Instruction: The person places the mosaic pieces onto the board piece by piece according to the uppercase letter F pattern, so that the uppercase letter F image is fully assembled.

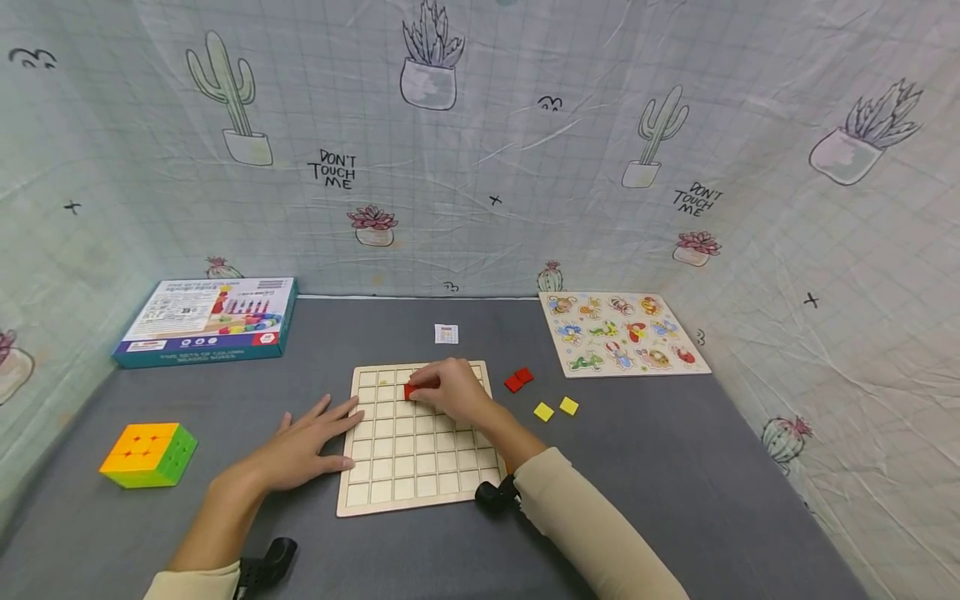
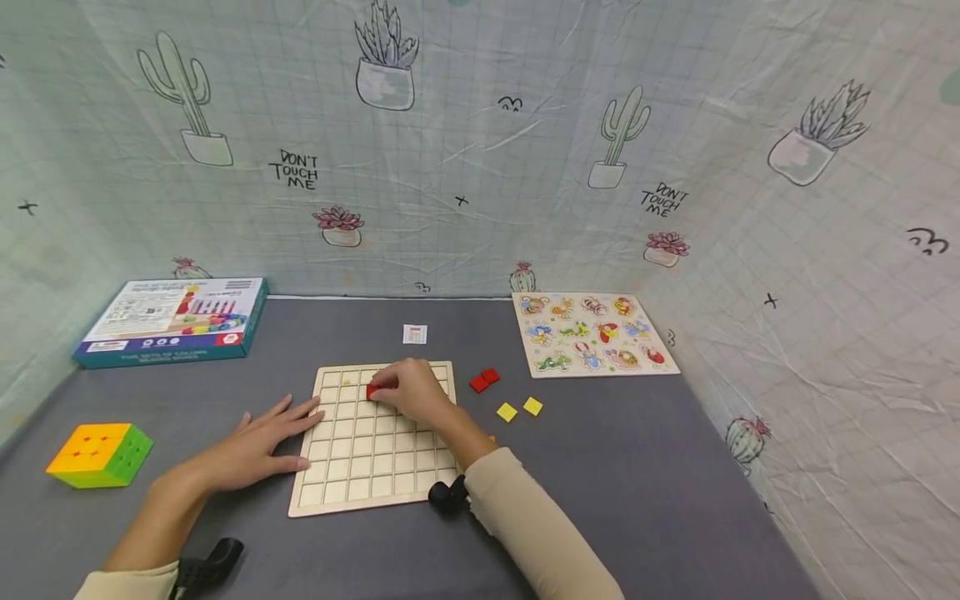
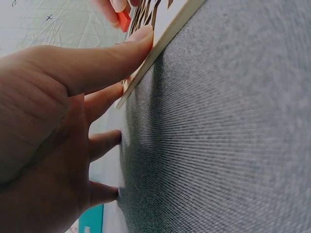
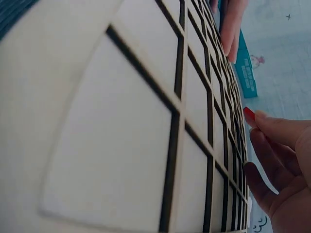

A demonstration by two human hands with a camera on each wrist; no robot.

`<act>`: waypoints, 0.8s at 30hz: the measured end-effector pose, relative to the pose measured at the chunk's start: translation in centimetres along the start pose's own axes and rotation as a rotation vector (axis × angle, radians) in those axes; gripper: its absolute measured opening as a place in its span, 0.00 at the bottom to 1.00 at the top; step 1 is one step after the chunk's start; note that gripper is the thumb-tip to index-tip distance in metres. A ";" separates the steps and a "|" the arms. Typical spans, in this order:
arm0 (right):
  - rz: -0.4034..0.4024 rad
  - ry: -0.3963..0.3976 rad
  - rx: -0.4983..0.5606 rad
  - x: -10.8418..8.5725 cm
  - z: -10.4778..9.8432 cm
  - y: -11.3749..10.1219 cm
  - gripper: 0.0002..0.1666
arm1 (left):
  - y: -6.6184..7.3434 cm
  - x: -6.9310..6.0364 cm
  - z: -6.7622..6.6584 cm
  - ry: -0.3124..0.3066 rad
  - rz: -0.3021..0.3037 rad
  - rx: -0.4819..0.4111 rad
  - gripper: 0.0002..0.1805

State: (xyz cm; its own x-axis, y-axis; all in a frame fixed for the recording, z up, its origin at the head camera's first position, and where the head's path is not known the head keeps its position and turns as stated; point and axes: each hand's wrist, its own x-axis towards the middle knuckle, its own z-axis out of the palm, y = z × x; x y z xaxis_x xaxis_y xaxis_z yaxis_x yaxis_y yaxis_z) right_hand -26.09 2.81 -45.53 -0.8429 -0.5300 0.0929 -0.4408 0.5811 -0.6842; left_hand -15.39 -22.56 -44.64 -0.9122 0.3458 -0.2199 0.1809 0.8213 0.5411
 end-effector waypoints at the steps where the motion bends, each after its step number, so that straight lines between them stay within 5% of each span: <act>1: -0.002 -0.001 -0.001 0.1 0.1 -0.1 0.12 | 0.0 0.0 0.0 0.001 -0.001 -0.001 0.43; 24: 0.050 0.032 -0.082 0.9 1.2 -0.9 0.12 | 0.1 0.0 0.0 0.012 0.005 0.011 0.43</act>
State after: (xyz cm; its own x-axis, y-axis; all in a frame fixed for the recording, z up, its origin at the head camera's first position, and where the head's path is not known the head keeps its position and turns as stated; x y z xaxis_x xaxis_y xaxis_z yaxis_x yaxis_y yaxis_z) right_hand -26.08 1.07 -45.69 -0.8734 -0.4798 0.0835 -0.4202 0.6558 -0.6272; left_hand -15.40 -22.50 -44.57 -0.9155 0.3447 -0.2073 0.1898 0.8246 0.5330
